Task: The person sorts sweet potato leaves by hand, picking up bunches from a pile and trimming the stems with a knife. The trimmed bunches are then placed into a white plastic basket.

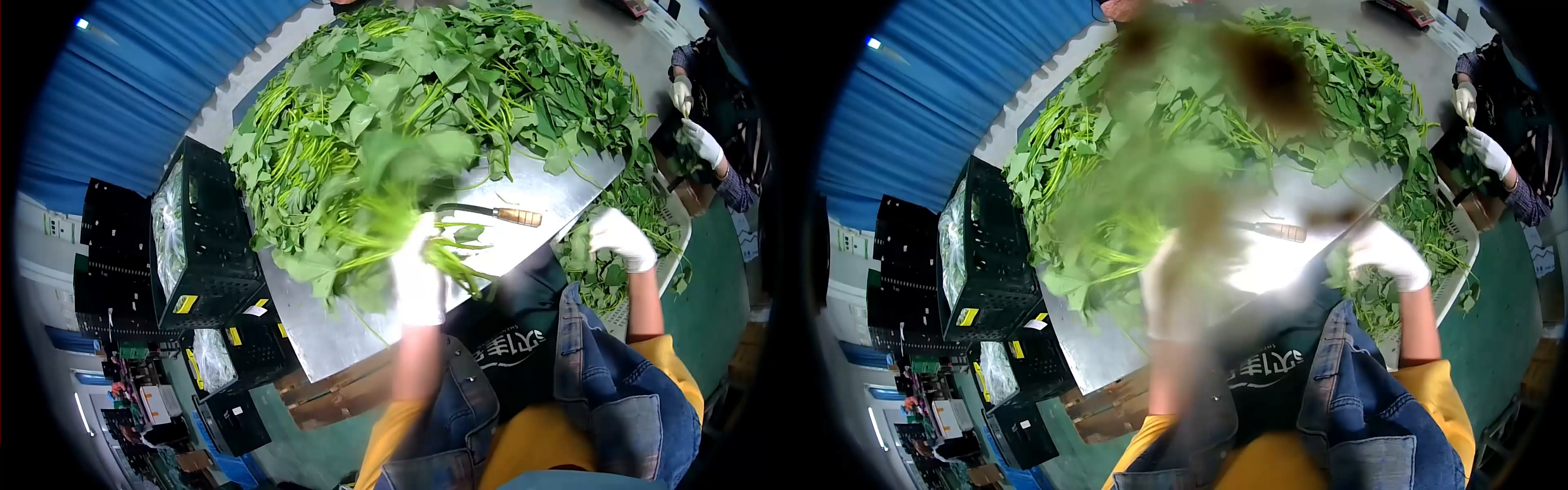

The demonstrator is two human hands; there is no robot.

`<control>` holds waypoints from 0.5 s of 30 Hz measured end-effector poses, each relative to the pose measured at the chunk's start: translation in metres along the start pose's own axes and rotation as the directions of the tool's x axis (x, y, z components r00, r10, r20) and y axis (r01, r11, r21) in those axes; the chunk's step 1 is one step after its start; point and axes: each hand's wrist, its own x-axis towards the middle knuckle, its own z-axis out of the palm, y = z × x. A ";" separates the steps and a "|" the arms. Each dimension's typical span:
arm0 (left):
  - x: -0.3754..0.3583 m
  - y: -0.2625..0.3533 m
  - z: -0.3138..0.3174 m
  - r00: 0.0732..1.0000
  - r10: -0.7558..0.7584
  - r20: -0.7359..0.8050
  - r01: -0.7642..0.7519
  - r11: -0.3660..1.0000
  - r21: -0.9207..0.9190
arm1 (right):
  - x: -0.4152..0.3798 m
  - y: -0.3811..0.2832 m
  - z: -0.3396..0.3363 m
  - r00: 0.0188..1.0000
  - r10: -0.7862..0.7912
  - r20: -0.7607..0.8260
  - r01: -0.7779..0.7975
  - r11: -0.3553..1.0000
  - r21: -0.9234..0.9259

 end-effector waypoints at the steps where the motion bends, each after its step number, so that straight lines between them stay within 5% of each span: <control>1: 0.009 -0.007 -0.009 0.973 -0.230 0.012 0.193 0.784 -0.590 | -0.009 0.008 -0.018 0.998 0.052 -0.033 -0.056 0.989 -0.137; 2: 0.015 -0.012 -0.016 0.905 -0.398 0.152 0.258 0.228 -0.939 | -0.023 0.050 -0.028 0.962 0.055 -0.269 -0.178 0.870 -0.460; 3: 0.011 -0.014 -0.023 0.943 -0.333 -0.011 0.180 0.537 -0.824 | -0.024 0.055 -0.020 0.880 -0.028 -0.474 -0.347 0.643 -0.683; 5: 0.017 -0.009 -0.030 0.883 -0.429 0.191 0.249 0.083 -0.965 | -0.012 0.065 -0.020 0.785 -0.026 -0.619 -0.615 0.088 -0.784; 6: 0.018 -0.006 -0.027 0.885 -0.425 0.189 0.246 0.082 -0.966 | -0.006 0.041 -0.012 0.818 -0.086 -0.568 -0.431 0.563 -0.705; 7: 0.018 -0.002 -0.021 0.897 -0.382 0.222 0.268 0.070 -0.961 | 0.009 0.012 0.001 0.839 -0.029 -0.543 -0.262 0.853 -0.451; 8: 0.016 0.003 -0.015 0.905 -0.336 0.259 0.295 0.060 -0.954 | 0.024 -0.007 0.018 0.877 0.014 -0.480 -0.104 0.981 -0.163; 9: 0.013 0.006 -0.007 0.907 -0.328 0.265 0.301 0.062 -0.952 | 0.040 -0.023 0.033 0.917 -0.019 -0.398 -0.016 0.996 -0.084; 10: 0.009 0.008 0.002 0.948 -0.259 0.187 0.257 0.272 -0.927 | 0.052 -0.050 0.052 0.943 -0.147 -0.298 0.109 0.984 -0.141; 11: 0.005 0.010 0.009 0.978 -0.171 0.121 0.189 0.468 -0.864 | 0.069 -0.065 0.066 0.967 -0.166 -0.195 0.183 0.981 0.071; 13: 0.000 0.003 0.027 0.996 -0.077 0.050 0.090 0.707 -0.702 | 0.112 -0.043 0.089 0.937 -0.339 -0.083 0.329 0.938 -0.108; 14: -0.002 -0.001 0.032 0.961 -0.227 0.155 0.235 0.389 -0.891 | 0.121 -0.046 0.101 0.920 -0.386 -0.067 0.389 0.920 0.039; 15: -0.001 0.004 0.027 0.897 -0.326 0.300 0.320 0.007 -0.948 | 0.140 -0.050 0.113 0.537 -0.833 -0.133 0.714 0.533 -0.454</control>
